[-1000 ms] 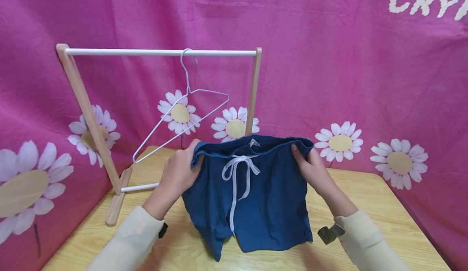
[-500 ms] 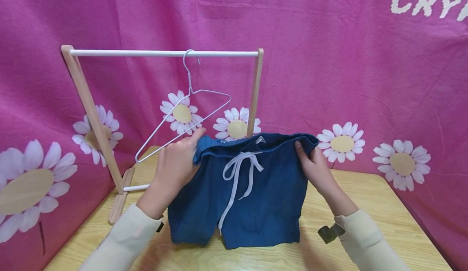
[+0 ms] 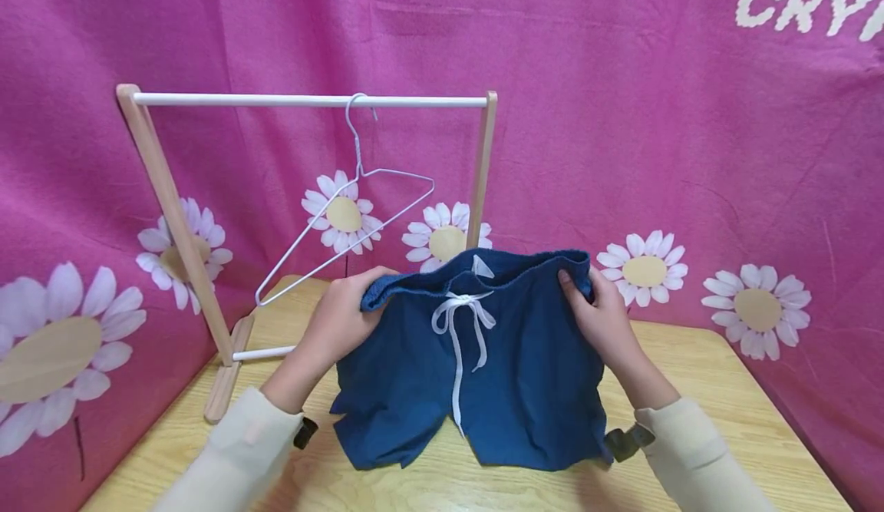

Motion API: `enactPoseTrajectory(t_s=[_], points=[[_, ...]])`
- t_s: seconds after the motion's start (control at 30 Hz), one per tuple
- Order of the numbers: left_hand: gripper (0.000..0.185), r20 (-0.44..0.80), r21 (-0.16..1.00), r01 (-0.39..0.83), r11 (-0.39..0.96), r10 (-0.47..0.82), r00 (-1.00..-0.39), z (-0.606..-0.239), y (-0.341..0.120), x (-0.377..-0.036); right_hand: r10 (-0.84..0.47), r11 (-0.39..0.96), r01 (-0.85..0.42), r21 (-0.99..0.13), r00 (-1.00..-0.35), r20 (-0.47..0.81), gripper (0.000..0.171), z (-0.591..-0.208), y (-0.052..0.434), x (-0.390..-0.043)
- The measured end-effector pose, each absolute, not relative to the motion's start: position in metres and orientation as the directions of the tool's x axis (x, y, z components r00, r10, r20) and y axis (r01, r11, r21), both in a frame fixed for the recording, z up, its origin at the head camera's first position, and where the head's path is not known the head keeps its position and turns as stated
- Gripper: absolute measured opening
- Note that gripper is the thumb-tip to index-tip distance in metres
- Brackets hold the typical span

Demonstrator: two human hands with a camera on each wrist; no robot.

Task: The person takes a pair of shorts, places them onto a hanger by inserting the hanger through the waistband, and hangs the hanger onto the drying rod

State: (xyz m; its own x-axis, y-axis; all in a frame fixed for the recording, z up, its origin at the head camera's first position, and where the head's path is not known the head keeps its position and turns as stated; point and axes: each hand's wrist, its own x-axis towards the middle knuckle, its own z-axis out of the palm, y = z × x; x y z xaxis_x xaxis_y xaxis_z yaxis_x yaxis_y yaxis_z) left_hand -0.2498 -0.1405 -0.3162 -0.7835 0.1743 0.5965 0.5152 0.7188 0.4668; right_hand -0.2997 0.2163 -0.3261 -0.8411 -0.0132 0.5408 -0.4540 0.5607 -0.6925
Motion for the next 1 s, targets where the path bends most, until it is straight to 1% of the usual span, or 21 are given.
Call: enactPoseTrajectory(t_s=[0.13, 0.27, 0.37, 0.43, 0.47, 0.53, 0.67, 0.77, 0.87, 1.0], points=[[0.031, 0.526, 0.625, 0.546, 0.558, 0.216, -0.823, -0.327, -0.144, -0.258, -0.031, 0.579, -0.444, -0.684, -0.850, 0.526, 0.025, -0.333, 0.221, -0.301], [0.033, 0.417, 0.743, 0.506, 0.437, 0.290, -0.862, -0.332, -0.150, -0.262, -0.051, 0.577, -0.452, -0.680, -0.851, 0.522, 0.023, -0.339, 0.226, -0.301], [0.036, 0.355, 0.814, 0.465, 0.349, 0.335, -0.873, -0.334, -0.153, -0.264, -0.105, 0.545, -0.484, -0.685, -0.850, 0.517, 0.029, -0.342, 0.227, -0.301], [0.038, 0.333, 0.836, 0.445, 0.319, 0.350, -0.876, -0.336, -0.154, -0.265, -0.150, 0.528, -0.500, -0.687, -0.851, 0.503, 0.036, -0.345, 0.228, -0.300], [0.039, 0.323, 0.844, 0.435, 0.315, 0.350, -0.879, -0.336, -0.154, -0.265, -0.169, 0.520, -0.506, -0.688, -0.851, 0.498, 0.038, -0.346, 0.228, -0.299], [0.040, 0.300, 0.855, 0.409, 0.318, 0.340, -0.891, -0.338, -0.154, -0.265, -0.192, 0.526, -0.518, -0.674, -0.845, 0.499, 0.037, -0.348, 0.228, -0.298], [0.034, 0.293, 0.844, 0.382, 0.375, 0.275, -0.916, -0.342, -0.151, -0.267, -0.201, 0.512, -0.562, -0.649, -0.814, 0.546, 0.020, -0.352, 0.231, -0.295], [0.035, 0.338, 0.828, 0.391, 0.402, 0.198, -0.920, -0.345, -0.149, -0.270, -0.167, 0.489, -0.581, -0.650, -0.794, 0.585, 0.013, -0.353, 0.235, -0.294], [0.039, 0.395, 0.816, 0.405, 0.412, 0.114, -0.912, -0.345, -0.148, -0.271, -0.132, 0.459, -0.576, -0.677, -0.797, 0.589, 0.011, -0.353, 0.239, -0.295], [0.032, 0.460, 0.783, 0.439, 0.441, 0.065, -0.885, -0.344, -0.147, -0.272, -0.122, 0.488, -0.552, -0.676, -0.810, 0.574, 0.018, -0.352, 0.242, -0.294]])
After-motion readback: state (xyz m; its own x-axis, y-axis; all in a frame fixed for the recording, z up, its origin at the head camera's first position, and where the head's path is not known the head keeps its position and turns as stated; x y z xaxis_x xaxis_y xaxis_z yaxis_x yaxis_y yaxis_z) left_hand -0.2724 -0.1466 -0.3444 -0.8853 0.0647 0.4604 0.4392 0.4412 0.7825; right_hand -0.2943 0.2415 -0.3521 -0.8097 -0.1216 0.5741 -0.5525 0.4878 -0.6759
